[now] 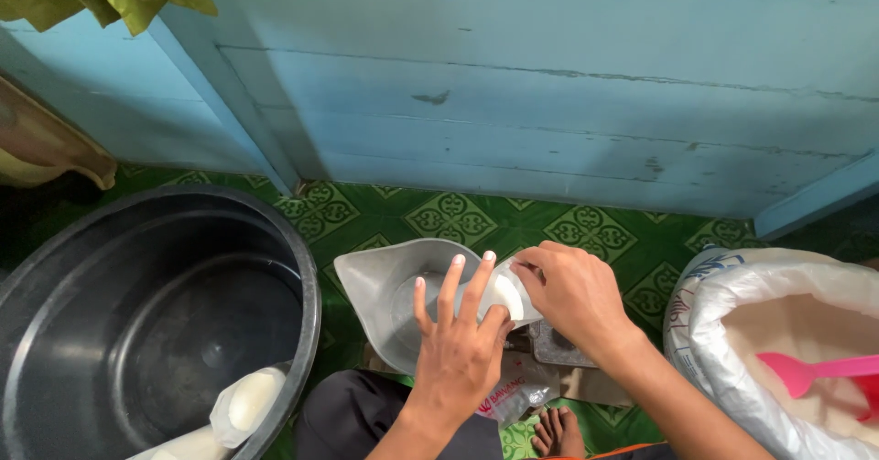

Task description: Measuring powder from a large sack using a scoop and filling individual plastic bags, then placing them into a large basin.

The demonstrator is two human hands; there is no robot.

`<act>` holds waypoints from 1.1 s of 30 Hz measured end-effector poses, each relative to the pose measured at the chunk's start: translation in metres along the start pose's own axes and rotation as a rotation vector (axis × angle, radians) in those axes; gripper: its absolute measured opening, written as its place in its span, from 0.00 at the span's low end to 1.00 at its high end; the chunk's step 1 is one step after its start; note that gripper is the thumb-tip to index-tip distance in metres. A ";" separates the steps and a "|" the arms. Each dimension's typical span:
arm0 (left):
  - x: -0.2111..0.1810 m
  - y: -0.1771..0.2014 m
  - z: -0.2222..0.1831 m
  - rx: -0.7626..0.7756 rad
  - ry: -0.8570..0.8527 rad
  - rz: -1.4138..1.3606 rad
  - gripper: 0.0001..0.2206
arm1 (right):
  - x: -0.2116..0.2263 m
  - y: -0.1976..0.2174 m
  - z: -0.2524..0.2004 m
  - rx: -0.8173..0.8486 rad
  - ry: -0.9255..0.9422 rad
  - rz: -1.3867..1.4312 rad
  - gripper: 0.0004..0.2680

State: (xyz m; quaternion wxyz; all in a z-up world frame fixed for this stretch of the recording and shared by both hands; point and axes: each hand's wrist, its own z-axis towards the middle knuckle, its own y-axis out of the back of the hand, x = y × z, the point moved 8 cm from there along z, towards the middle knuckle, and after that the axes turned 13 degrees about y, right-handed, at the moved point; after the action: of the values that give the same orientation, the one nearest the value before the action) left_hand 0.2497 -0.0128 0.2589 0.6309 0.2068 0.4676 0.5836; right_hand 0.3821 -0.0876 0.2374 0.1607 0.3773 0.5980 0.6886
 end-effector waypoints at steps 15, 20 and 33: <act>0.001 0.008 0.001 -0.015 -0.004 0.006 0.05 | -0.002 0.005 0.002 -0.029 -0.003 -0.019 0.08; 0.006 0.014 -0.002 0.017 0.011 -0.056 0.03 | 0.009 0.010 0.004 -0.080 0.116 0.018 0.07; 0.058 0.110 -0.032 -0.193 0.009 -0.241 0.07 | 0.101 0.077 -0.034 -0.119 -0.043 0.460 0.07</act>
State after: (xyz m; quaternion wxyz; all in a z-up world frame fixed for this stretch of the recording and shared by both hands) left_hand 0.1563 0.0575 0.3117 0.7110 0.0851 0.4336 0.5470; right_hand 0.3082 -0.0612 0.3429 0.0342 0.5083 0.4509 0.7329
